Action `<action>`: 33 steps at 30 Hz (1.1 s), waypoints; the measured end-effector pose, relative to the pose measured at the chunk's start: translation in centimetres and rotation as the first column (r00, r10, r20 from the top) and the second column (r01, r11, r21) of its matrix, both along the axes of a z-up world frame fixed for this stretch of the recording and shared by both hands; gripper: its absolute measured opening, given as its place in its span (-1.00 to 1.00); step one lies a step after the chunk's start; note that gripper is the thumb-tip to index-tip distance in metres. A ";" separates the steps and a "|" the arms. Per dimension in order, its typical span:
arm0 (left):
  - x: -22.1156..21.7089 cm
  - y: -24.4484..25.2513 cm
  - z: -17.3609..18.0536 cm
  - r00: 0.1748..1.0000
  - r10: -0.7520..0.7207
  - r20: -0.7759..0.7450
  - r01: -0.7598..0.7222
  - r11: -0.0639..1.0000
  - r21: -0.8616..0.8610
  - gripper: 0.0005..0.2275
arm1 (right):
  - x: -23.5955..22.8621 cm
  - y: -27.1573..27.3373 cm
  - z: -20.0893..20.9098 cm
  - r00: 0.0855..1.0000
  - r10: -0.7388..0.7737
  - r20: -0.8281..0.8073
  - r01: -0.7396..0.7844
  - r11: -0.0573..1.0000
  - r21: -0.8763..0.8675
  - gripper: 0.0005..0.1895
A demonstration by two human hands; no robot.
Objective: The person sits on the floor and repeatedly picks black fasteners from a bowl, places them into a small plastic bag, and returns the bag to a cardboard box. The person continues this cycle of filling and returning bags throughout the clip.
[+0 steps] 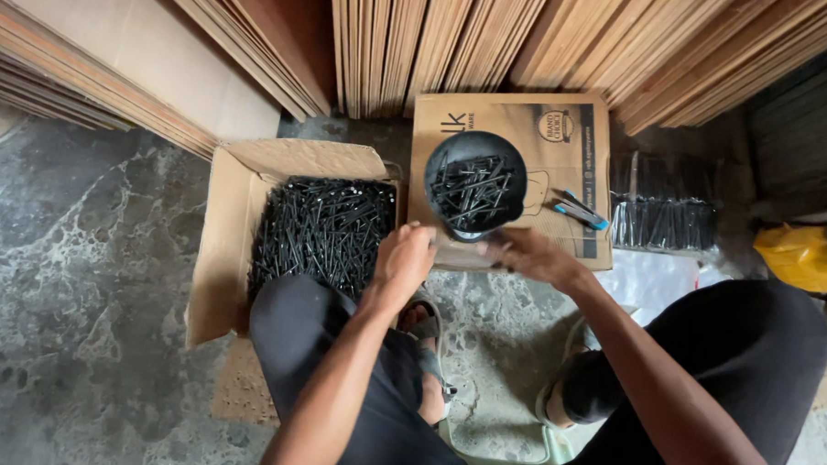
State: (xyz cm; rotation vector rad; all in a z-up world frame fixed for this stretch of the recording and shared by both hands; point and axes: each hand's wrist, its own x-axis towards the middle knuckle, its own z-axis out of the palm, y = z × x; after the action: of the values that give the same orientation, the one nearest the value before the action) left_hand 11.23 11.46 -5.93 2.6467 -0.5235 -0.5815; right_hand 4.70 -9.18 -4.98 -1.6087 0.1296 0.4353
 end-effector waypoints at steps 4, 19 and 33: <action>0.2 0.0 -0.4 0.999 -0.013 0.036 0.013 1.000 0.019 -0.87 | 3.4 -1.1 -3.7 0.962 0.067 0.263 0.099 0.816 -0.570 -0.77; 0.8 0.9 0.9 0.996 -0.024 0.083 0.024 1.000 -0.005 -0.88 | 8.9 0.8 -10.4 0.782 0.523 0.339 0.030 0.511 -0.859 -0.73; 0.5 0.2 0.0 0.985 -0.034 0.167 0.027 0.999 0.046 -0.87 | 8.0 4.7 -9.6 0.993 0.111 0.029 -0.018 0.394 -0.919 -0.61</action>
State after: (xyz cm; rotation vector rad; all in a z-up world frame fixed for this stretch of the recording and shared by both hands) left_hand 11.73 11.68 -5.93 2.7485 -0.6079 -0.3848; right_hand 12.66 -4.48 -14.61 -2.7792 0.2799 0.3567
